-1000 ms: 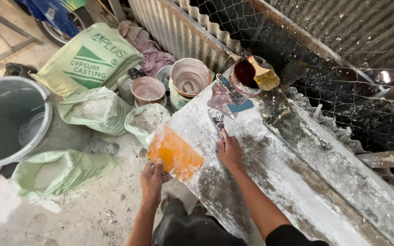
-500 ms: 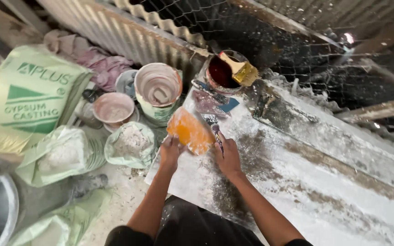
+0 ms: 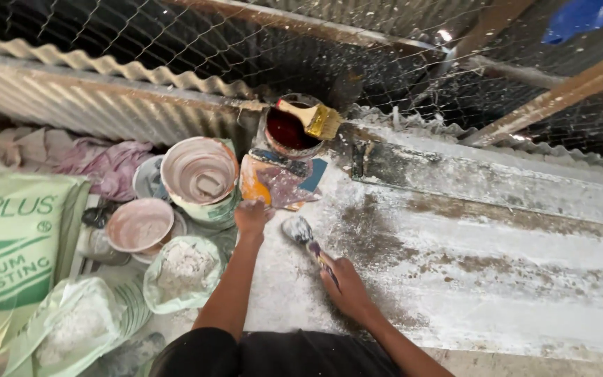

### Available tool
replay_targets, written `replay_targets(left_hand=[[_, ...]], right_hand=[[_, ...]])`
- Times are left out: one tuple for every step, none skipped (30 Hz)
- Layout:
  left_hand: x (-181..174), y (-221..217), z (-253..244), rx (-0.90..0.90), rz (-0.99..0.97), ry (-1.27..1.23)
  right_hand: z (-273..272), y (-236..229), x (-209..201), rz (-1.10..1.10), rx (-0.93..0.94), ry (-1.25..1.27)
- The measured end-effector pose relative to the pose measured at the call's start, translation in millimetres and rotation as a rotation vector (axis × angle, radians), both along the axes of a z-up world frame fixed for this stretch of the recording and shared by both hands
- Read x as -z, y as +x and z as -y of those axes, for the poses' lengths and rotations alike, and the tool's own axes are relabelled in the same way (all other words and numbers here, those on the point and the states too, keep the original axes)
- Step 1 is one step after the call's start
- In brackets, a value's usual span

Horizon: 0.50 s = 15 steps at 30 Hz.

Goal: Scraping and cleaning dried plaster or gypsum residue from a workbench surface using a putty knife and a wooden block.

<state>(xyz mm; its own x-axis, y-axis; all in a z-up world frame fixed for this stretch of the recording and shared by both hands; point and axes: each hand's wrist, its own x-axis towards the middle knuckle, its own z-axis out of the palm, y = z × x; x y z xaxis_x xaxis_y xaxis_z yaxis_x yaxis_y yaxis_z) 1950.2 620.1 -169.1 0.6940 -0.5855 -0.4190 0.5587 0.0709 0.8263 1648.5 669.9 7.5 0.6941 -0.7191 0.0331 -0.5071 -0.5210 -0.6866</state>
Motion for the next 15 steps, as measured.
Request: replay_targets(left_hand=[[8.6,3.3,-3.3,0.030,-0.027,-0.013],[0.7,5.8,-4.1,0.044,-0.028,-0.014],[-6.9,9.1,-8.3,0.102,-0.062,0.037],[-14.3,12.4,-12.5,0.159,-0.097,0.088],[-39.2,10.1,-23.1,0.166,-0.098,0.098],[-64.4,7.8,-33.2,0.269,-0.054,0.183],[-90.5,7.6,-38.3,0.370,-0.005,0.261],[-119.6,-7.3,-44.5,0.375,-0.002,0.264],[-148.8,-22.2,-51.0,0.627,0.001,0.346],[-177.9,-37.2,-57.6,0.880,0.004,0.428],[-158.8,-56.6,-66.7,0.884,0.004,0.435],[-139.8,-75.8,-76.4,0.910,0.050,0.350],[-121.1,-94.6,-83.4,0.935,0.098,0.260],[-116.5,-95.7,-81.3,0.942,0.100,0.263],[-111.7,-98.2,-80.8,0.874,0.254,0.290]], right_hand=[[-8.4,-10.9,1.2,0.021,-0.014,0.011],[-10.4,-14.3,3.0,0.021,0.001,0.009],[-13.7,-17.2,5.0,0.034,0.014,0.023],[-17.2,-20.1,7.2,0.047,0.027,0.037],[-21.3,-17.5,7.4,0.047,0.035,0.046],[-25.4,-14.9,7.4,0.073,0.064,0.050],[-24.7,-10.7,8.0,0.103,0.091,0.047],[-22.7,-2.4,8.0,0.106,0.096,0.050],[-21.1,5.8,7.9,0.142,0.141,0.111],[-19.5,14.1,7.8,0.178,0.186,0.173],[-19.9,20.5,7.8,0.180,0.192,0.179],[-20.3,27.0,7.8,0.155,0.197,0.246],[-18.0,33.7,7.5,0.131,0.204,0.309],[-13.3,35.6,9.6,0.134,0.211,0.311],[-10.1,36.3,11.7,0.082,0.136,0.263]])
